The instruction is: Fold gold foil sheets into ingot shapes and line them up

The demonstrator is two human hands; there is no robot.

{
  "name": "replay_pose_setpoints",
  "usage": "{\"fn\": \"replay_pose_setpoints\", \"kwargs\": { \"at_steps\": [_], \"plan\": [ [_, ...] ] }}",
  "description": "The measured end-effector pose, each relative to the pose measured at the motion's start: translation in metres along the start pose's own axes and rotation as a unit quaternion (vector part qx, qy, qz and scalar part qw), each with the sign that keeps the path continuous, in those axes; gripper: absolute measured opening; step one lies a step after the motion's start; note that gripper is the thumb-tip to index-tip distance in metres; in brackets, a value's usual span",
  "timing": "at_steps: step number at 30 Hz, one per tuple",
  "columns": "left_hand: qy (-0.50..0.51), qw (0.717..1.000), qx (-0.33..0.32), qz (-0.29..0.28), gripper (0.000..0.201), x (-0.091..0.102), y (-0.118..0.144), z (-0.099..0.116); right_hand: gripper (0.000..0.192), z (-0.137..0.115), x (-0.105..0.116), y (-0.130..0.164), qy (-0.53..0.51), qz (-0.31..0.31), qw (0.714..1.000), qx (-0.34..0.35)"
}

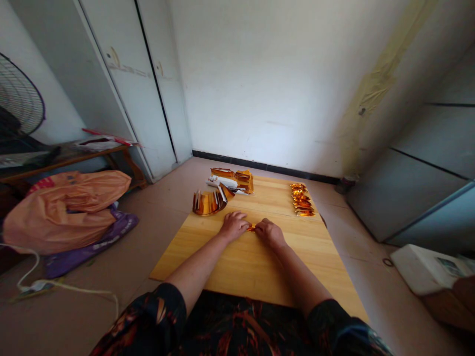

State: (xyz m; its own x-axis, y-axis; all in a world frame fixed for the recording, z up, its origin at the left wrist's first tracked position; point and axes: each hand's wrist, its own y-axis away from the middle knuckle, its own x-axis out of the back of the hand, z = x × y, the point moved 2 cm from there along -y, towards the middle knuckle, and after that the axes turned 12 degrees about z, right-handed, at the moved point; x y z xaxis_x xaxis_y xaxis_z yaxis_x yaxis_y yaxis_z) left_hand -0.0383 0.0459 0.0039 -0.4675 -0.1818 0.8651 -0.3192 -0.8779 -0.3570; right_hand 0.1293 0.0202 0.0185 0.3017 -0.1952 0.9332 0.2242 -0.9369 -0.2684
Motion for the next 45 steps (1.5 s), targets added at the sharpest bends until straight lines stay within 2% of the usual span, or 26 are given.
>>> {"fn": "replay_pose_setpoints", "kwargs": {
  "at_steps": [5, 10, 14, 18, 24, 28, 35, 45],
  "plan": [
    [0.010, 0.999, -0.030, 0.032, 0.020, 0.001, 0.004, 0.002, 0.025, -0.004, -0.004, -0.001, 0.020, 0.018, 0.999, -0.031],
    [0.026, 0.998, -0.030, 0.044, 0.020, 0.006, 0.006, 0.007, 0.020, -0.004, -0.006, 0.000, -0.033, 0.044, 0.997, -0.062],
    [0.078, 0.994, 0.054, 0.062, 0.025, 0.005, 0.005, 0.014, 0.020, 0.000, -0.006, 0.002, -0.104, 0.074, 0.989, -0.074],
    [0.169, 0.970, 0.164, 0.066, 0.034, 0.002, 0.004, 0.020, 0.020, 0.001, -0.007, 0.005, -0.160, 0.105, 0.979, -0.074],
    [0.199, 0.954, 0.208, 0.086, 0.031, -0.003, 0.004, 0.025, 0.016, -0.004, -0.010, 0.009, -0.148, 0.107, 0.980, -0.078],
    [0.202, 0.952, 0.209, 0.093, 0.034, -0.005, 0.006, 0.026, 0.019, -0.006, -0.012, 0.009, -0.135, 0.103, 0.983, -0.077],
    [0.200, 0.957, 0.200, 0.069, 0.041, -0.001, 0.008, 0.026, 0.022, -0.003, -0.015, 0.010, -0.155, 0.118, 0.977, -0.089],
    [0.209, 0.958, 0.183, 0.069, 0.029, 0.000, 0.008, 0.027, 0.021, -0.004, -0.011, 0.010, -0.163, 0.126, 0.974, -0.099]
  ]
}}
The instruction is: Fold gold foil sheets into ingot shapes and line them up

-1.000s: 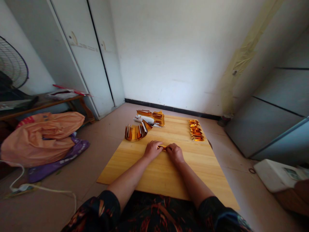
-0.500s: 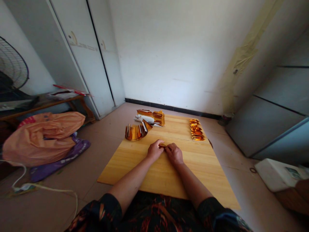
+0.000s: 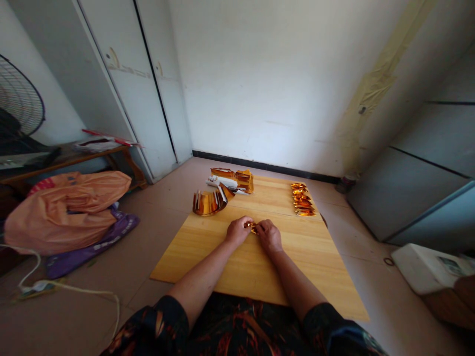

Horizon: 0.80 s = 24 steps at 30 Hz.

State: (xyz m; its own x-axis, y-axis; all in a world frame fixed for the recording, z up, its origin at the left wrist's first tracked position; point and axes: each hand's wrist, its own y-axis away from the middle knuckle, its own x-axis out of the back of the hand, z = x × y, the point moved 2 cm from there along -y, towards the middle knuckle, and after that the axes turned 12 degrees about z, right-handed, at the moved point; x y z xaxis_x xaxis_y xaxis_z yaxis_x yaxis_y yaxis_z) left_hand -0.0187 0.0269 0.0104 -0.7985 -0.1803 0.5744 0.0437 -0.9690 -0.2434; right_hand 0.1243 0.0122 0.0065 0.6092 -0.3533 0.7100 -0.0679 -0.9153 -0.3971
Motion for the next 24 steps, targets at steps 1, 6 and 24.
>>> {"fn": "replay_pose_setpoints", "kwargs": {
  "at_steps": [1, 6, 24],
  "plan": [
    [0.005, 1.000, 0.002, 0.001, 0.030, 0.000, 0.000, -0.001, 0.021, 0.000, 0.000, 0.000, -0.001, 0.000, 1.000, 0.001],
    [0.021, 1.000, 0.002, 0.004, 0.029, 0.000, 0.001, -0.004, 0.020, 0.001, 0.001, 0.000, -0.011, 0.017, 1.000, 0.008],
    [0.086, 0.996, -0.016, -0.030, 0.034, -0.002, 0.000, -0.012, 0.017, -0.001, -0.006, 0.001, 0.003, 0.070, 0.987, 0.144]
  ]
}}
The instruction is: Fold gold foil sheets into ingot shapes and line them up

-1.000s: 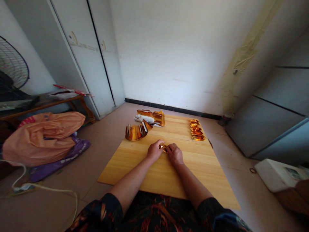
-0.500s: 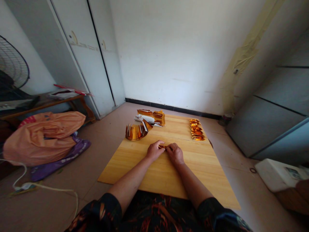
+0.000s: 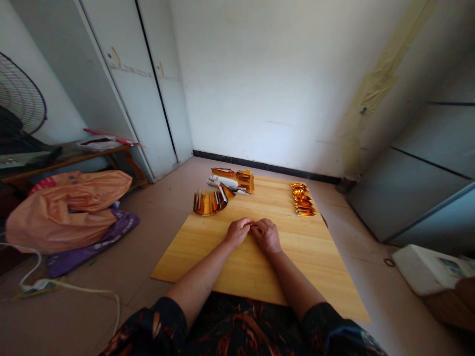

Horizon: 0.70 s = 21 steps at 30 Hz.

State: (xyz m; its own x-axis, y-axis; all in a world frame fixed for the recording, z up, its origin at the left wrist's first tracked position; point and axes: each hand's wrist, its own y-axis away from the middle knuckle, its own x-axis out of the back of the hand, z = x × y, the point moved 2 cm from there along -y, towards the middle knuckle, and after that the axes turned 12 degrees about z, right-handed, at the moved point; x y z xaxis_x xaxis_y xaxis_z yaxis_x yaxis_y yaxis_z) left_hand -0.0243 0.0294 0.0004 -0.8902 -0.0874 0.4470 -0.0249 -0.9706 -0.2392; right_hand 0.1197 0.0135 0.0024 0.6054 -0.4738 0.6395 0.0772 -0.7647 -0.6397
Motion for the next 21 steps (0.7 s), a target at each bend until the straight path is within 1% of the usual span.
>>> {"fn": "replay_pose_setpoints", "kwargs": {
  "at_steps": [5, 8, 12, 17, 19, 21],
  "plan": [
    [-0.041, 0.999, -0.019, -0.010, 0.037, 0.000, 0.001, 0.003, 0.021, -0.001, -0.003, -0.001, -0.007, 0.000, 1.000, -0.006],
    [-0.063, 0.998, -0.028, -0.012, 0.041, 0.000, 0.001, 0.003, 0.023, -0.003, 0.000, -0.002, -0.002, -0.003, 1.000, -0.011],
    [-0.086, 0.995, -0.042, -0.027, 0.045, 0.001, 0.002, 0.008, 0.025, -0.005, 0.005, -0.002, 0.021, -0.006, 1.000, -0.018],
    [-0.153, 0.987, -0.036, -0.027, 0.051, 0.001, 0.003, 0.014, 0.022, -0.005, 0.006, -0.002, 0.045, -0.003, 0.999, -0.001],
    [-0.160, 0.986, -0.044, -0.028, 0.051, 0.000, 0.003, 0.014, 0.024, -0.004, 0.006, -0.002, 0.039, 0.002, 0.999, 0.007],
    [-0.153, 0.986, -0.054, -0.032, 0.051, -0.001, 0.003, 0.013, 0.026, -0.001, 0.005, -0.002, 0.026, 0.011, 1.000, 0.001]
  ]
}}
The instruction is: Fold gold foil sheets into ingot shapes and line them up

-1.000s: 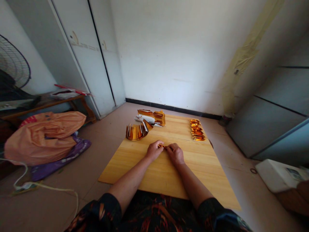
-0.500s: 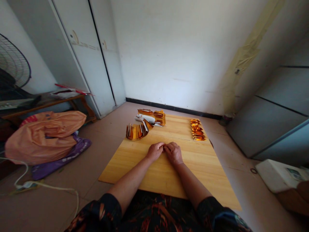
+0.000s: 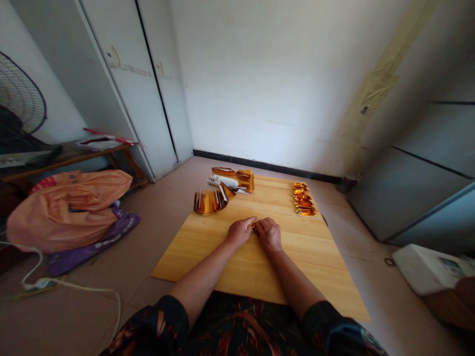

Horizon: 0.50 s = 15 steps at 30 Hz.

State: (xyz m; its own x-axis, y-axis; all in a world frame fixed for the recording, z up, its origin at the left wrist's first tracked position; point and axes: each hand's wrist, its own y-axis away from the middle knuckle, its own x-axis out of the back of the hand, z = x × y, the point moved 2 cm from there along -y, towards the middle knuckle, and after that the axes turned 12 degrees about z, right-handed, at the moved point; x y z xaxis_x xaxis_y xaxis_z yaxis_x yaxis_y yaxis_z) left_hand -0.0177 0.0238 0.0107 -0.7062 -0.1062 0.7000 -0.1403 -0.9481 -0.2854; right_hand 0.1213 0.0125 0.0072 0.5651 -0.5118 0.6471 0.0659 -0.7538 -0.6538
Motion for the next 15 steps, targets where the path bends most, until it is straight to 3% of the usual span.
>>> {"fn": "replay_pose_setpoints", "kwargs": {
  "at_steps": [8, 15],
  "plan": [
    [0.061, 0.996, 0.048, 0.046, 0.044, -0.003, 0.000, -0.006, 0.020, 0.011, -0.009, 0.005, -0.056, 0.036, 0.997, -0.025],
    [0.128, 0.984, 0.093, 0.080, 0.044, -0.011, -0.003, -0.018, 0.015, 0.027, 0.003, 0.011, -0.088, 0.035, 0.995, -0.029]
  ]
}}
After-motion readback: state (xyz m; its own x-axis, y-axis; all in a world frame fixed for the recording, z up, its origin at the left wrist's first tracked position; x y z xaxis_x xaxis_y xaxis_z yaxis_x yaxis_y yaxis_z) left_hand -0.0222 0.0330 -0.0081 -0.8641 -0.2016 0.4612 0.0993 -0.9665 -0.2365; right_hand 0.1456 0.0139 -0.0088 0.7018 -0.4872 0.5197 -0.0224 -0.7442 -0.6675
